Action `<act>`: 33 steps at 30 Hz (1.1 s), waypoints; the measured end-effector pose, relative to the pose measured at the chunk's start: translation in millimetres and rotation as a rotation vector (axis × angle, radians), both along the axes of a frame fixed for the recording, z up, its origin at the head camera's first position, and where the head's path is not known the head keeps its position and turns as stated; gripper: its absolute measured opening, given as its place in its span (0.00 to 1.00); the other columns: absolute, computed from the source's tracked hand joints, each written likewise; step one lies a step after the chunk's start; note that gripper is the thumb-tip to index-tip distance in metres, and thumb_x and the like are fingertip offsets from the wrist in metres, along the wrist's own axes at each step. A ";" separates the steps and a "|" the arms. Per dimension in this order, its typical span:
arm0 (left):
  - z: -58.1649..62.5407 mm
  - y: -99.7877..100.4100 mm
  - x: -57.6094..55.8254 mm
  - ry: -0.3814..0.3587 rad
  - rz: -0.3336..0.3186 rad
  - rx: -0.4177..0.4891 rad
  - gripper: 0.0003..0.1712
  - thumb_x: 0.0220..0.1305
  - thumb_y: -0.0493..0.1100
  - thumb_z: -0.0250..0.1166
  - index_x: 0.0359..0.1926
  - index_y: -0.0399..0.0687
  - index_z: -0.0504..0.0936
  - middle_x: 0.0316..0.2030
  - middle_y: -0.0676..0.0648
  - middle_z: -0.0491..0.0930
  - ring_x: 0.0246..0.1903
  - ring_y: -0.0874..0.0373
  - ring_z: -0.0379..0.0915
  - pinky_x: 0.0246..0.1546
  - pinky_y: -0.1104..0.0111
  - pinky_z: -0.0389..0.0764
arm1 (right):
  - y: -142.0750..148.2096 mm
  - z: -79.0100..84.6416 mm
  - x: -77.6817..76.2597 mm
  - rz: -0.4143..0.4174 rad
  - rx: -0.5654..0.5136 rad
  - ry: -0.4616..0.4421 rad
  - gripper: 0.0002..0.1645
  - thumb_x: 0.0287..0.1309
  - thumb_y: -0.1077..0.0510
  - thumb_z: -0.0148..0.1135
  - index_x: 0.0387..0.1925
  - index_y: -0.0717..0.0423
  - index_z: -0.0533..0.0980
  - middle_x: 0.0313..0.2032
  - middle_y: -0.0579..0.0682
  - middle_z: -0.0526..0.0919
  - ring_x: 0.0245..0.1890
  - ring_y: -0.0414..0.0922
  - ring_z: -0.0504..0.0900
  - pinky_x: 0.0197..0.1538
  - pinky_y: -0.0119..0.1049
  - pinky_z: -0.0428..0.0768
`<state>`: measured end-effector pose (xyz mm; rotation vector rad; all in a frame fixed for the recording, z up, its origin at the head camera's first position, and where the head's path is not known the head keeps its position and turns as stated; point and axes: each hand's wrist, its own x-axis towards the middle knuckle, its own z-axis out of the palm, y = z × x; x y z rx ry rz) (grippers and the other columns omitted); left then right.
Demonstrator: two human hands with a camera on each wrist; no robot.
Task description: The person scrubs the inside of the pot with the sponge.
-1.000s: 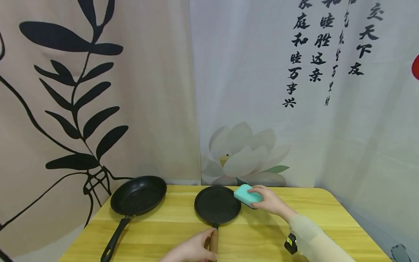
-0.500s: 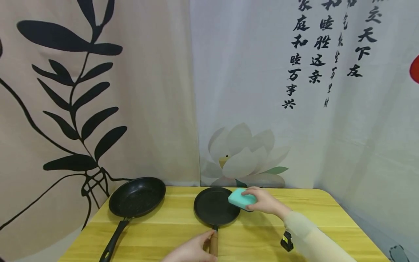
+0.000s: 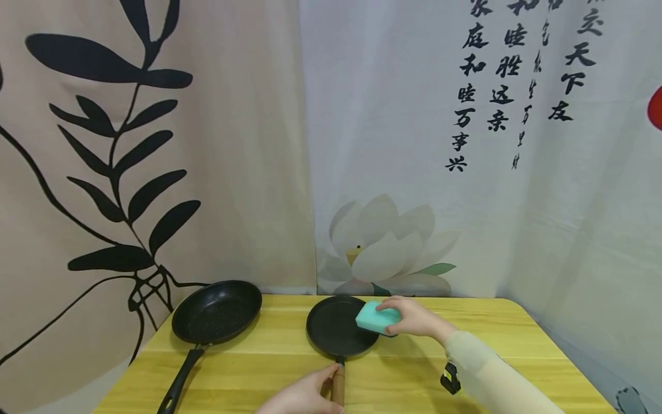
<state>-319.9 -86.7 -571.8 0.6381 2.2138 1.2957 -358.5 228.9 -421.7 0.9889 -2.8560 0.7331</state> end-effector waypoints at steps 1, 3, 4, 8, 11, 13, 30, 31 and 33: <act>0.1 0.1 0.2 0.006 -0.002 -0.005 0.55 0.46 0.60 0.77 0.71 0.48 0.63 0.63 0.44 0.69 0.61 0.46 0.65 0.58 0.45 0.68 | -0.3 -0.1 -0.5 0.005 0.002 0.000 0.29 0.50 0.50 0.70 0.56 0.52 0.79 0.59 0.57 0.73 0.55 0.55 0.74 0.50 0.50 0.75; 0.3 0.1 0.7 0.013 -0.003 -0.014 0.55 0.46 0.60 0.77 0.71 0.48 0.63 0.64 0.44 0.69 0.61 0.46 0.65 0.58 0.46 0.68 | -0.6 -0.5 -1.8 0.012 0.010 0.001 0.28 0.50 0.51 0.70 0.55 0.52 0.79 0.60 0.58 0.73 0.56 0.56 0.74 0.51 0.51 0.75; 0.3 0.0 1.0 0.016 -0.004 -0.015 0.55 0.46 0.60 0.77 0.71 0.48 0.63 0.64 0.44 0.69 0.61 0.46 0.65 0.58 0.46 0.68 | -0.8 -0.6 -2.4 0.015 0.016 0.003 0.28 0.50 0.51 0.70 0.54 0.52 0.80 0.60 0.59 0.73 0.56 0.57 0.73 0.51 0.51 0.75; -0.5 -0.4 1.2 0.011 -0.003 -0.014 0.55 0.47 0.60 0.77 0.72 0.48 0.63 0.64 0.44 0.69 0.61 0.46 0.65 0.58 0.45 0.68 | -2.1 -0.3 -4.4 0.025 0.028 -0.003 0.27 0.48 0.51 0.71 0.52 0.51 0.81 0.60 0.59 0.73 0.58 0.59 0.72 0.52 0.52 0.75; -0.6 -0.6 1.0 0.008 -0.002 -0.016 0.54 0.47 0.60 0.77 0.72 0.48 0.63 0.64 0.45 0.69 0.61 0.46 0.65 0.58 0.45 0.68 | -4.2 0.2 -5.3 0.036 0.040 -0.004 0.26 0.48 0.51 0.71 0.52 0.49 0.81 0.60 0.57 0.73 0.58 0.57 0.72 0.52 0.51 0.75; -0.6 -0.6 0.9 0.010 -0.001 -0.019 0.54 0.47 0.60 0.76 0.72 0.49 0.63 0.64 0.45 0.69 0.61 0.46 0.65 0.58 0.44 0.68 | -6.3 0.6 -5.8 0.047 0.049 -0.002 0.25 0.48 0.51 0.71 0.51 0.48 0.81 0.60 0.56 0.74 0.58 0.56 0.73 0.53 0.50 0.75; -4.3 -0.6 -3.4 -0.033 -0.019 0.005 0.55 0.46 0.59 0.77 0.72 0.48 0.62 0.64 0.45 0.68 0.63 0.44 0.62 0.59 0.42 0.65 | -17.3 -0.3 -2.9 0.106 0.114 -0.047 0.23 0.47 0.54 0.71 0.49 0.47 0.83 0.60 0.60 0.73 0.58 0.58 0.73 0.55 0.49 0.75; -3.5 -0.6 -2.7 -0.032 -0.014 0.004 0.55 0.46 0.59 0.77 0.72 0.48 0.63 0.64 0.45 0.68 0.63 0.44 0.62 0.59 0.42 0.64 | -18.0 -0.5 -3.0 0.110 0.115 -0.046 0.23 0.46 0.54 0.71 0.48 0.47 0.83 0.60 0.60 0.74 0.58 0.58 0.73 0.55 0.49 0.75; -2.7 -0.7 -1.6 -0.027 -0.008 -0.001 0.54 0.47 0.60 0.77 0.72 0.49 0.63 0.64 0.45 0.68 0.63 0.44 0.62 0.59 0.41 0.64 | -19.4 -1.0 -2.9 0.117 0.120 -0.044 0.22 0.46 0.55 0.71 0.48 0.47 0.83 0.59 0.60 0.74 0.58 0.57 0.73 0.55 0.48 0.75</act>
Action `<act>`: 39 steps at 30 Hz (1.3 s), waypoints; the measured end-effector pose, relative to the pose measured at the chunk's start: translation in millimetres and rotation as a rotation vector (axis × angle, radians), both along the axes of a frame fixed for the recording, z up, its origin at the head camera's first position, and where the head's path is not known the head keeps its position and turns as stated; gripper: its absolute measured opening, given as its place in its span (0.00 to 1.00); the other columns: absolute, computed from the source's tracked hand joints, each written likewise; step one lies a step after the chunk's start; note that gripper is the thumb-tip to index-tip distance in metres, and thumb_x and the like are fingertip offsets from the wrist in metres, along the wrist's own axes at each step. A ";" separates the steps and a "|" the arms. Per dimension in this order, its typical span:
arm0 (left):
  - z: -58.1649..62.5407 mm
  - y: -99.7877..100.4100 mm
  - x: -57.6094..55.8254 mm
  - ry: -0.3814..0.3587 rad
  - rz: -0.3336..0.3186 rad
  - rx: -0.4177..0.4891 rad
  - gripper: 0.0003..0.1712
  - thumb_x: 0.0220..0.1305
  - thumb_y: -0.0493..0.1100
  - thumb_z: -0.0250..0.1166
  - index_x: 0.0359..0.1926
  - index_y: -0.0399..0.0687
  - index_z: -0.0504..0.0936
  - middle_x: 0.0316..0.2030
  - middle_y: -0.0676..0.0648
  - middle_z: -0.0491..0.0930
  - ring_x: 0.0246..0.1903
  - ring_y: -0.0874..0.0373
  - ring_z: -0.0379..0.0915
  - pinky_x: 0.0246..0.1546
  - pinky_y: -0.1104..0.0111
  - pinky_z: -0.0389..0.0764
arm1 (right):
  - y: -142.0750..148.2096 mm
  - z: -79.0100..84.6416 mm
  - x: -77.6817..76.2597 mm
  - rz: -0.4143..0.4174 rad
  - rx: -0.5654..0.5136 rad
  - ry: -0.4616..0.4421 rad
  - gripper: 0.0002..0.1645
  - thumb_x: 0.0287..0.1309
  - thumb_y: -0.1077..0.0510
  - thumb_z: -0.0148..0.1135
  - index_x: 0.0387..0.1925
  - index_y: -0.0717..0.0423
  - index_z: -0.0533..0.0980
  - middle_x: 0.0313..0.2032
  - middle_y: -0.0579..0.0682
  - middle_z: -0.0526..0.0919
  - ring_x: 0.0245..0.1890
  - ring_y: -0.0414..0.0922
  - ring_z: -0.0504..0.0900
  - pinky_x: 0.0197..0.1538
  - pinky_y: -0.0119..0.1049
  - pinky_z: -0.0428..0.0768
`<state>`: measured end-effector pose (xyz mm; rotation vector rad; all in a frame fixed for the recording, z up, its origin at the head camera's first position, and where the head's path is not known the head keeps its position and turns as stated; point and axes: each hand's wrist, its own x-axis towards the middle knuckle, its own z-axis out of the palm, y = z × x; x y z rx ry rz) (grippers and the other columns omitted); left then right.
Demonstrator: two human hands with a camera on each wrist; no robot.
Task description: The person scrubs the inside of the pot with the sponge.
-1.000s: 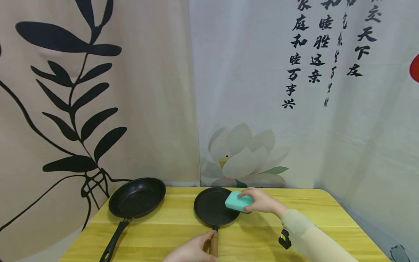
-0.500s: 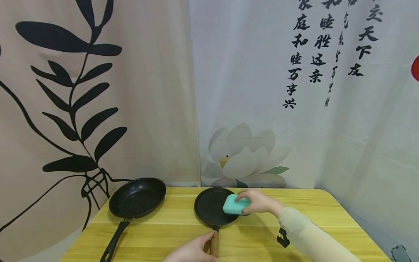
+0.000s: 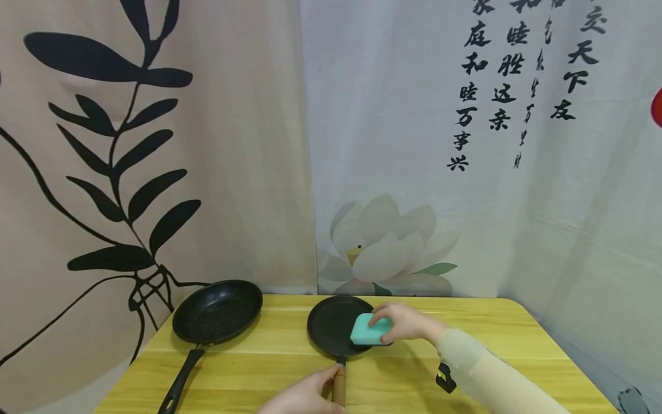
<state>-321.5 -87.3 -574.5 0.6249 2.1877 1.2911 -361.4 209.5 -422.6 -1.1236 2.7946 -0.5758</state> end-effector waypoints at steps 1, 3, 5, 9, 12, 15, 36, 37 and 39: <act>1.0 -0.1 1.0 0.000 0.004 -0.002 0.54 0.46 0.60 0.77 0.71 0.49 0.63 0.64 0.45 0.68 0.63 0.44 0.61 0.59 0.41 0.64 | -0.8 -0.3 0.0 0.004 0.001 0.000 0.22 0.45 0.56 0.71 0.47 0.47 0.84 0.59 0.60 0.74 0.58 0.57 0.73 0.55 0.48 0.75; 10.4 0.5 7.7 0.004 0.013 -0.009 0.54 0.46 0.61 0.76 0.71 0.48 0.63 0.64 0.44 0.68 0.63 0.44 0.61 0.60 0.41 0.63 | -2.1 -1.0 -0.1 0.012 0.005 0.000 0.22 0.45 0.56 0.70 0.47 0.47 0.84 0.59 0.59 0.75 0.58 0.57 0.73 0.54 0.47 0.75; 31.8 3.1 20.8 -0.004 0.025 -0.028 0.53 0.49 0.60 0.75 0.71 0.45 0.63 0.65 0.42 0.67 0.64 0.43 0.61 0.60 0.42 0.63 | -2.9 -1.9 -0.2 0.021 0.010 0.005 0.22 0.44 0.57 0.71 0.47 0.48 0.84 0.58 0.59 0.75 0.57 0.57 0.73 0.54 0.46 0.75; 86.4 9.0 54.2 -0.025 0.051 -0.024 0.48 0.56 0.50 0.73 0.71 0.36 0.61 0.65 0.35 0.64 0.65 0.37 0.58 0.61 0.40 0.60 | -4.4 -3.0 -0.4 0.038 0.015 0.011 0.22 0.45 0.57 0.71 0.47 0.48 0.84 0.58 0.60 0.75 0.57 0.58 0.73 0.54 0.46 0.75; 96.6 8.7 60.0 -0.027 0.045 -0.028 0.48 0.57 0.49 0.72 0.71 0.35 0.60 0.66 0.34 0.63 0.65 0.37 0.57 0.62 0.42 0.61 | -6.8 -1.9 0.1 0.042 0.016 0.005 0.22 0.45 0.58 0.70 0.47 0.48 0.84 0.58 0.60 0.75 0.58 0.58 0.73 0.54 0.46 0.75; 84.3 6.1 52.2 -0.015 0.033 -0.053 0.50 0.56 0.55 0.72 0.72 0.38 0.60 0.66 0.36 0.64 0.65 0.40 0.59 0.61 0.46 0.63 | -10.1 -0.5 0.6 0.042 0.015 -0.013 0.21 0.45 0.58 0.70 0.47 0.47 0.84 0.58 0.59 0.75 0.58 0.58 0.73 0.55 0.45 0.75; 88.7 9.1 55.4 -0.016 0.043 -0.047 0.48 0.58 0.53 0.71 0.71 0.37 0.60 0.66 0.36 0.64 0.65 0.39 0.59 0.61 0.44 0.63 | -23.1 -2.8 1.1 0.045 -0.007 -0.084 0.22 0.44 0.58 0.70 0.46 0.45 0.84 0.60 0.56 0.75 0.59 0.55 0.72 0.55 0.43 0.74; 80.2 8.0 51.1 -0.009 0.038 -0.047 0.50 0.57 0.55 0.72 0.72 0.38 0.59 0.66 0.36 0.64 0.65 0.40 0.59 0.62 0.44 0.62 | -24.1 -3.1 1.2 0.046 -0.008 -0.085 0.22 0.44 0.58 0.70 0.46 0.45 0.84 0.59 0.56 0.75 0.59 0.55 0.73 0.55 0.43 0.74; 55.5 4.7 36.6 -0.017 0.035 -0.041 0.54 0.51 0.59 0.74 0.72 0.43 0.60 0.67 0.40 0.64 0.65 0.43 0.59 0.62 0.45 0.62 | -25.8 -3.9 0.9 0.048 -0.009 -0.087 0.22 0.45 0.58 0.70 0.47 0.45 0.84 0.60 0.57 0.75 0.59 0.55 0.73 0.55 0.42 0.74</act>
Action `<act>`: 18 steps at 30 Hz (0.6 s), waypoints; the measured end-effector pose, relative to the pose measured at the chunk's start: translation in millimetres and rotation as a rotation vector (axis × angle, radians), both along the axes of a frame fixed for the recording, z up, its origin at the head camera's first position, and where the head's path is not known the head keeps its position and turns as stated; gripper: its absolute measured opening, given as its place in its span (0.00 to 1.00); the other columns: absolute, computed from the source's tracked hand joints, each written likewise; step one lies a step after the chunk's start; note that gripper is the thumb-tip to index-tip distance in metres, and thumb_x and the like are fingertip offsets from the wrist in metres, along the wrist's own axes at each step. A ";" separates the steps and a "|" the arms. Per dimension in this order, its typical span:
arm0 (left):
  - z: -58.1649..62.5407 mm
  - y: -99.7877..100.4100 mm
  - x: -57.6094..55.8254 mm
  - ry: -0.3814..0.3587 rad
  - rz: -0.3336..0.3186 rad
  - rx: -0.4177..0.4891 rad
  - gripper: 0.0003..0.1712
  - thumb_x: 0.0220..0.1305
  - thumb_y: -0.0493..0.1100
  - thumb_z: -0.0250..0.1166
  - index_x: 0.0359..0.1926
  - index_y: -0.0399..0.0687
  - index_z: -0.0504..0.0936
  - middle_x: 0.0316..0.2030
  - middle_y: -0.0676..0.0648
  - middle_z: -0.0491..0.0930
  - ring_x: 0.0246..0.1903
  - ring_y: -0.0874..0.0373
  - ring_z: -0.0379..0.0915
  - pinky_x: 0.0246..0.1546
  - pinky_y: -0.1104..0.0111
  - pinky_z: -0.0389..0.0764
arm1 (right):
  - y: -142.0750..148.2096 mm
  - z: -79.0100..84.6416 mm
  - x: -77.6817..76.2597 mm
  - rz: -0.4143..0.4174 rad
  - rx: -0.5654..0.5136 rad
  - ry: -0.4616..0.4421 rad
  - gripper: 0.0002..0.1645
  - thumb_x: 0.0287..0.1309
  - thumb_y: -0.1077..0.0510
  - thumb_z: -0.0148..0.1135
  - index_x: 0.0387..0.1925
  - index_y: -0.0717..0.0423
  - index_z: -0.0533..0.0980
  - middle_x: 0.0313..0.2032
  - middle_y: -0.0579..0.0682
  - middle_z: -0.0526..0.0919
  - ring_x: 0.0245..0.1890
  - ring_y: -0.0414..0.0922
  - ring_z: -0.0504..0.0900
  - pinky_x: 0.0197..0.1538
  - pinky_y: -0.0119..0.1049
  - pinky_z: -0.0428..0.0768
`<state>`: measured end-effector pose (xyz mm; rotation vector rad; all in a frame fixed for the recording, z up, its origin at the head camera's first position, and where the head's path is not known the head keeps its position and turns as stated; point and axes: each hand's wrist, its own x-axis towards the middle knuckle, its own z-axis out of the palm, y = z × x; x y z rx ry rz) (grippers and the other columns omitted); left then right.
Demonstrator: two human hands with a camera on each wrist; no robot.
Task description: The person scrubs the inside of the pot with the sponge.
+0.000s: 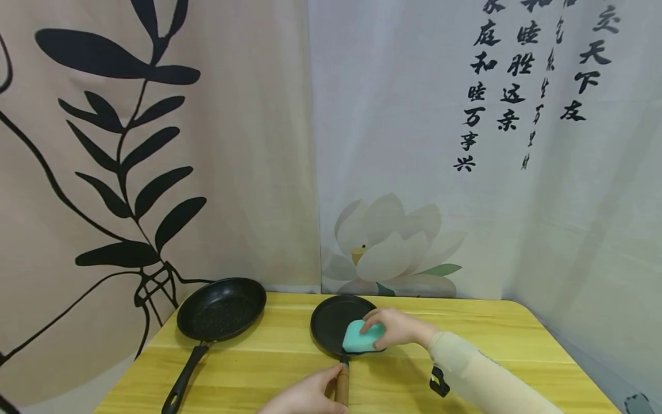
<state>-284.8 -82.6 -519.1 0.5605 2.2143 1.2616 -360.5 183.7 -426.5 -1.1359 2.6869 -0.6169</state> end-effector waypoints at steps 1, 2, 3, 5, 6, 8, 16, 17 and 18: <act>-12.9 -1.3 -7.8 -0.006 -0.001 0.005 0.54 0.50 0.61 0.74 0.72 0.45 0.61 0.67 0.42 0.65 0.65 0.45 0.59 0.62 0.45 0.62 | -0.3 -0.4 -0.1 0.001 0.000 0.000 0.22 0.45 0.58 0.70 0.47 0.45 0.84 0.60 0.56 0.75 0.59 0.55 0.73 0.55 0.42 0.74; -24.8 -1.9 -14.2 -0.002 0.000 0.023 0.54 0.49 0.60 0.75 0.72 0.45 0.62 0.66 0.41 0.65 0.65 0.44 0.60 0.61 0.43 0.62 | -0.8 -0.7 -0.1 0.002 -0.001 0.000 0.22 0.45 0.58 0.70 0.47 0.44 0.84 0.60 0.56 0.75 0.59 0.55 0.73 0.55 0.42 0.74; -32.7 -2.3 -18.5 -0.001 0.001 0.040 0.54 0.49 0.60 0.76 0.72 0.45 0.62 0.66 0.40 0.65 0.65 0.43 0.60 0.61 0.42 0.62 | -1.2 -1.0 -0.3 0.004 0.000 0.000 0.22 0.45 0.57 0.70 0.47 0.44 0.84 0.60 0.56 0.75 0.59 0.54 0.73 0.55 0.42 0.74; -37.0 -2.9 -22.2 -0.018 -0.001 0.040 0.54 0.48 0.60 0.76 0.72 0.47 0.63 0.66 0.42 0.66 0.64 0.44 0.61 0.61 0.43 0.63 | -2.2 -1.8 -0.9 0.008 0.000 0.005 0.22 0.45 0.57 0.70 0.47 0.44 0.84 0.59 0.55 0.76 0.59 0.53 0.73 0.55 0.41 0.74; -31.0 -1.9 -18.3 -0.019 0.000 0.042 0.52 0.50 0.58 0.75 0.72 0.46 0.62 0.66 0.41 0.65 0.64 0.43 0.60 0.60 0.42 0.63 | -2.8 -2.0 -1.0 0.012 -0.001 0.006 0.22 0.45 0.57 0.70 0.47 0.44 0.84 0.59 0.55 0.76 0.59 0.53 0.73 0.55 0.41 0.74; -13.9 0.0 -8.3 -0.014 0.005 0.030 0.51 0.53 0.56 0.74 0.72 0.42 0.61 0.66 0.38 0.64 0.64 0.40 0.60 0.60 0.41 0.62 | -4.5 -2.4 -1.9 0.021 -0.001 0.003 0.21 0.46 0.57 0.70 0.47 0.44 0.84 0.59 0.55 0.76 0.58 0.53 0.74 0.56 0.41 0.74; -36.7 -3.9 -23.9 -0.028 -0.014 0.046 0.54 0.48 0.59 0.76 0.72 0.47 0.61 0.67 0.42 0.65 0.65 0.44 0.59 0.61 0.42 0.62 | -9.7 -3.9 -2.3 0.036 -0.009 -0.007 0.23 0.47 0.57 0.69 0.49 0.45 0.83 0.60 0.55 0.75 0.59 0.53 0.73 0.56 0.40 0.74; -44.7 -4.3 -28.7 -0.022 -0.014 0.060 0.54 0.48 0.59 0.76 0.72 0.47 0.62 0.66 0.42 0.65 0.65 0.43 0.59 0.61 0.41 0.62 | -10.1 -4.4 -2.2 0.043 -0.012 -0.006 0.23 0.47 0.58 0.69 0.50 0.45 0.83 0.60 0.56 0.75 0.59 0.53 0.73 0.56 0.41 0.74; -51.0 -4.4 -32.3 -0.018 -0.017 0.068 0.54 0.47 0.58 0.77 0.72 0.47 0.62 0.66 0.42 0.65 0.65 0.43 0.59 0.60 0.40 0.61 | -10.5 -5.1 -2.1 0.046 -0.012 -0.003 0.23 0.48 0.57 0.69 0.50 0.45 0.83 0.60 0.55 0.75 0.59 0.53 0.73 0.56 0.41 0.74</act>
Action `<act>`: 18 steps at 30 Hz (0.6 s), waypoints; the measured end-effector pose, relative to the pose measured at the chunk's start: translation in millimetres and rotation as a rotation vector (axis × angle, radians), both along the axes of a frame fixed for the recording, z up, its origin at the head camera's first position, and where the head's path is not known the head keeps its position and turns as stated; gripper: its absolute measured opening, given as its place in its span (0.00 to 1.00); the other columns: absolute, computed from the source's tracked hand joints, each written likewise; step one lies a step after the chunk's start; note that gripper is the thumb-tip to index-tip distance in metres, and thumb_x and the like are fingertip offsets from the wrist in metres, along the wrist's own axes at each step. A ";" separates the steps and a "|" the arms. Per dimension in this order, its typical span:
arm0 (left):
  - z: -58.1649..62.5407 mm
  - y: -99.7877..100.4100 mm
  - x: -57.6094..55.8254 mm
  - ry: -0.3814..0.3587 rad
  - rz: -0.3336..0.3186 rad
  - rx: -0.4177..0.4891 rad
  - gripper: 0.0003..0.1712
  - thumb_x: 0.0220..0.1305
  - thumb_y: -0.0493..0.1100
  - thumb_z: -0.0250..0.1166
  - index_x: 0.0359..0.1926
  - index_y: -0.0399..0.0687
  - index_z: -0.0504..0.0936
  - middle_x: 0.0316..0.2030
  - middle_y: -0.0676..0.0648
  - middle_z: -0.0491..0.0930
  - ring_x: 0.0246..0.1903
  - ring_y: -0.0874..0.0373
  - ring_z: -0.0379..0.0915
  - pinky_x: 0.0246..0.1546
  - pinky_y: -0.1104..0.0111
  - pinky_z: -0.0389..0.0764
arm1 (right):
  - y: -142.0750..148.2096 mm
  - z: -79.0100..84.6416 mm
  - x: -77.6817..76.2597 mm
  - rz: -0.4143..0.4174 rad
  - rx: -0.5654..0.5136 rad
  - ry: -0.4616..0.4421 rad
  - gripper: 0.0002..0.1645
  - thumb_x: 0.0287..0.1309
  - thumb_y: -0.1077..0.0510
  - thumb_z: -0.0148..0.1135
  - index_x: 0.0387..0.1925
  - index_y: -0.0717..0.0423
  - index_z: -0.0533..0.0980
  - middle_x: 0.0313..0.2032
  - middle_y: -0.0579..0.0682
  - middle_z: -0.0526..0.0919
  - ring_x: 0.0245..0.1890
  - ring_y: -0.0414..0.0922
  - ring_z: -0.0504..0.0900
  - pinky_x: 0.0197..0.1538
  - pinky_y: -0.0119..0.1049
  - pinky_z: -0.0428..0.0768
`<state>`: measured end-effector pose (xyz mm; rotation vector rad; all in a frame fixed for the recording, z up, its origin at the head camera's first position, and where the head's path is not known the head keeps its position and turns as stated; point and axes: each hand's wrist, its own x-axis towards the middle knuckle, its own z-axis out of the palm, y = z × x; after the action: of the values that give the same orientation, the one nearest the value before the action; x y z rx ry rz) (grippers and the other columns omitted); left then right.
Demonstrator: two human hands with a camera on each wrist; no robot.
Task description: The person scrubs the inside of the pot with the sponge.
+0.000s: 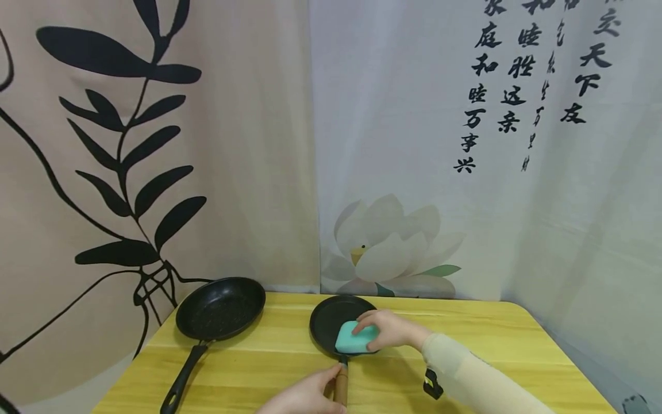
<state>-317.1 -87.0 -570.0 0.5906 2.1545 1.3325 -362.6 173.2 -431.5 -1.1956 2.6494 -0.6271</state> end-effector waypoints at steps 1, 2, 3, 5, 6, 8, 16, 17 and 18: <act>-3.6 -0.2 -2.7 0.003 -0.005 -0.003 0.54 0.47 0.59 0.77 0.72 0.47 0.62 0.66 0.42 0.65 0.65 0.43 0.59 0.60 0.40 0.62 | -0.3 -0.3 0.2 0.002 -0.002 0.001 0.24 0.48 0.57 0.69 0.50 0.44 0.83 0.60 0.55 0.75 0.59 0.53 0.73 0.56 0.41 0.74; -5.3 -0.3 -4.3 0.000 -0.007 -0.003 0.55 0.47 0.59 0.77 0.72 0.47 0.62 0.66 0.43 0.65 0.65 0.43 0.59 0.60 0.40 0.61 | -0.7 -0.6 0.1 0.010 -0.006 0.006 0.24 0.48 0.57 0.68 0.51 0.45 0.82 0.60 0.56 0.75 0.59 0.53 0.73 0.56 0.41 0.74; -5.8 -0.3 -5.3 0.003 -0.010 -0.003 0.55 0.47 0.58 0.77 0.72 0.48 0.62 0.67 0.43 0.65 0.65 0.43 0.59 0.60 0.39 0.62 | -1.1 -0.6 0.0 0.014 -0.008 0.012 0.23 0.48 0.57 0.68 0.51 0.45 0.82 0.60 0.56 0.75 0.59 0.53 0.73 0.56 0.41 0.74; -3.9 -0.3 -4.4 0.000 -0.013 0.001 0.56 0.47 0.58 0.77 0.73 0.47 0.61 0.67 0.43 0.64 0.65 0.43 0.58 0.60 0.39 0.61 | -1.6 -1.8 -0.7 0.018 -0.011 0.019 0.23 0.48 0.57 0.69 0.50 0.45 0.83 0.60 0.56 0.75 0.59 0.52 0.73 0.56 0.41 0.74; -3.4 -0.2 -4.2 -0.005 -0.013 0.004 0.56 0.47 0.58 0.77 0.73 0.47 0.61 0.67 0.43 0.64 0.66 0.43 0.57 0.60 0.39 0.61 | -1.7 -2.4 -1.1 0.012 -0.010 0.016 0.23 0.48 0.57 0.69 0.50 0.44 0.83 0.60 0.55 0.75 0.60 0.52 0.72 0.57 0.41 0.74; 15.9 1.9 8.3 -0.008 0.003 0.003 0.54 0.50 0.56 0.76 0.72 0.44 0.61 0.67 0.41 0.63 0.66 0.42 0.56 0.61 0.39 0.60 | -1.7 -3.4 -1.8 0.008 -0.013 0.010 0.23 0.49 0.57 0.69 0.50 0.44 0.83 0.60 0.55 0.74 0.60 0.52 0.72 0.57 0.41 0.73; 13.0 0.7 11.4 0.028 0.014 -0.016 0.54 0.51 0.60 0.74 0.73 0.47 0.59 0.68 0.42 0.63 0.66 0.45 0.58 0.61 0.44 0.62 | -5.1 -6.1 -2.0 -0.004 -0.012 0.007 0.22 0.50 0.55 0.69 0.50 0.43 0.83 0.60 0.55 0.74 0.60 0.52 0.72 0.57 0.42 0.73; 17.6 0.9 13.9 0.027 0.012 -0.018 0.54 0.51 0.60 0.74 0.73 0.47 0.60 0.68 0.42 0.63 0.66 0.45 0.58 0.61 0.44 0.62 | -6.1 -6.6 -2.1 -0.004 -0.011 0.012 0.22 0.50 0.55 0.69 0.50 0.43 0.83 0.60 0.54 0.74 0.60 0.52 0.72 0.57 0.42 0.73; 21.8 0.9 16.0 0.026 0.015 -0.031 0.54 0.49 0.60 0.75 0.73 0.47 0.60 0.67 0.43 0.64 0.65 0.46 0.59 0.61 0.45 0.63 | -7.0 -7.1 -2.2 -0.004 -0.011 0.017 0.22 0.50 0.54 0.69 0.50 0.43 0.83 0.60 0.54 0.75 0.59 0.52 0.72 0.57 0.43 0.74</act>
<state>-301.0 -86.2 -548.2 0.5835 2.2001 1.3037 -364.8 166.2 -438.6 -1.2039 2.6660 -0.6357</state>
